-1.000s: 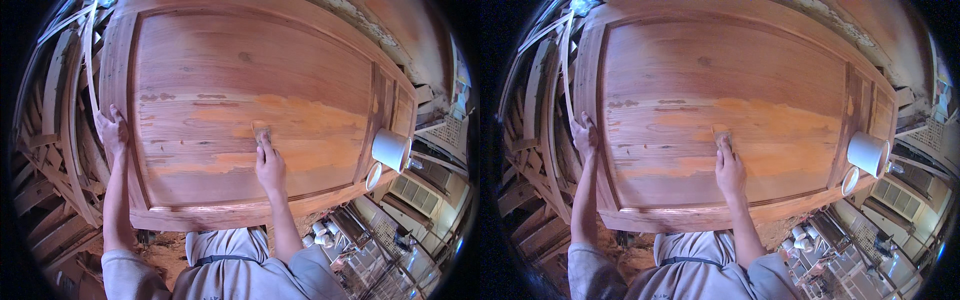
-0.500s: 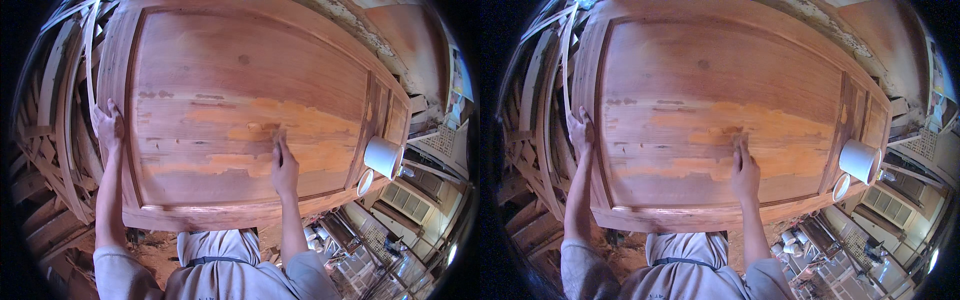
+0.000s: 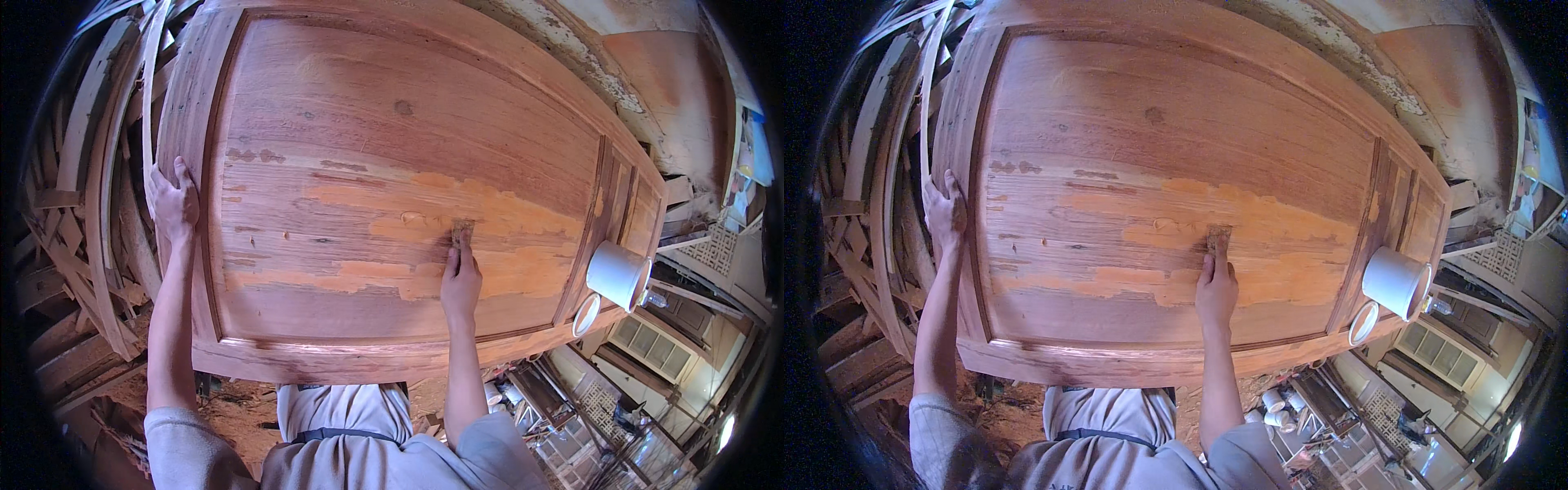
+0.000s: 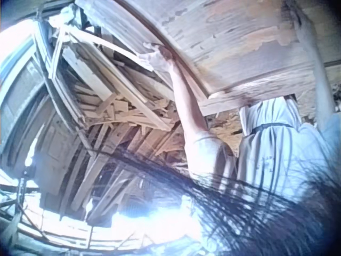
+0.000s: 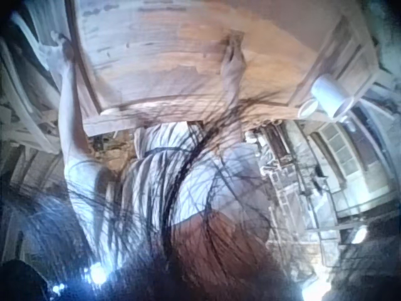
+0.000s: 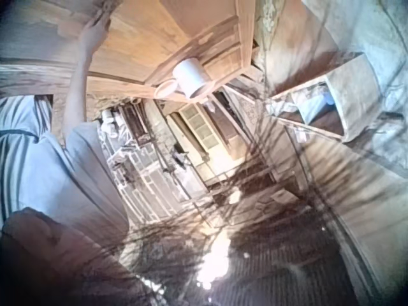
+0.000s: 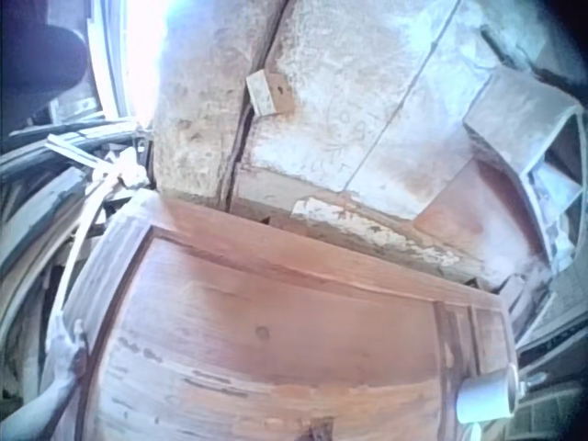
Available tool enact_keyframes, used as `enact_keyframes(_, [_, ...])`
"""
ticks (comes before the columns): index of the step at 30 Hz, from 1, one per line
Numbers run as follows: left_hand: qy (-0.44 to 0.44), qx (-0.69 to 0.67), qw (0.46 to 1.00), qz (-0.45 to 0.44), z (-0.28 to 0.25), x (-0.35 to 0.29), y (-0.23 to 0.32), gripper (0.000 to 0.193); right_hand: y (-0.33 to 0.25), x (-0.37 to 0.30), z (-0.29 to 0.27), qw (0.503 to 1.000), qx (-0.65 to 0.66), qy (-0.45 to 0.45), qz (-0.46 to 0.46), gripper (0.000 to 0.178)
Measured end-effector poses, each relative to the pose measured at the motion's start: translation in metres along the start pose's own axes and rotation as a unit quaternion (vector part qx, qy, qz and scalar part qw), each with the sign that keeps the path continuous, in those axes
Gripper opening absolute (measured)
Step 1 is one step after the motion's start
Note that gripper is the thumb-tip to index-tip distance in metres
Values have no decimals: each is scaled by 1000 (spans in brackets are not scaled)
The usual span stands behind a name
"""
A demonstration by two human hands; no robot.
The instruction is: The person applies wood putty to a wooden door using a putty knife and their finger, spreading it over imperfections and into seams before wiping excess with a cloth.
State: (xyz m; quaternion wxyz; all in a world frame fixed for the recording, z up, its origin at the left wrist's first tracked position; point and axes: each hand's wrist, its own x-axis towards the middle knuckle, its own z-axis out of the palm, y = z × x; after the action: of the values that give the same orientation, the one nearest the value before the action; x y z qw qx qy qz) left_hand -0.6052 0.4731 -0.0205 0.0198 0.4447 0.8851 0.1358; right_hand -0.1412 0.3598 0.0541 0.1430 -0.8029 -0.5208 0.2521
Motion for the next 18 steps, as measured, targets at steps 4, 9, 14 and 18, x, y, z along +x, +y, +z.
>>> enact_keyframes(4, [-6,-3,1000,-10,1,-3,-6,74,-3,-12,-11,992,-54,-73,86,40])
enact_keyframes(9, [4,-8,1000,-11,0,-3,1,73,14,3,-17,999,7,4,-44,40])
enact_keyframes(14, [-6,-3,1000,-20,0,-7,4,74,-2,6,-12,972,-177,-83,133,38])
enact_keyframes(18, [15,-8,1000,-20,-2,-4,-6,71,29,-8,-40,997,-36,-64,0,39])
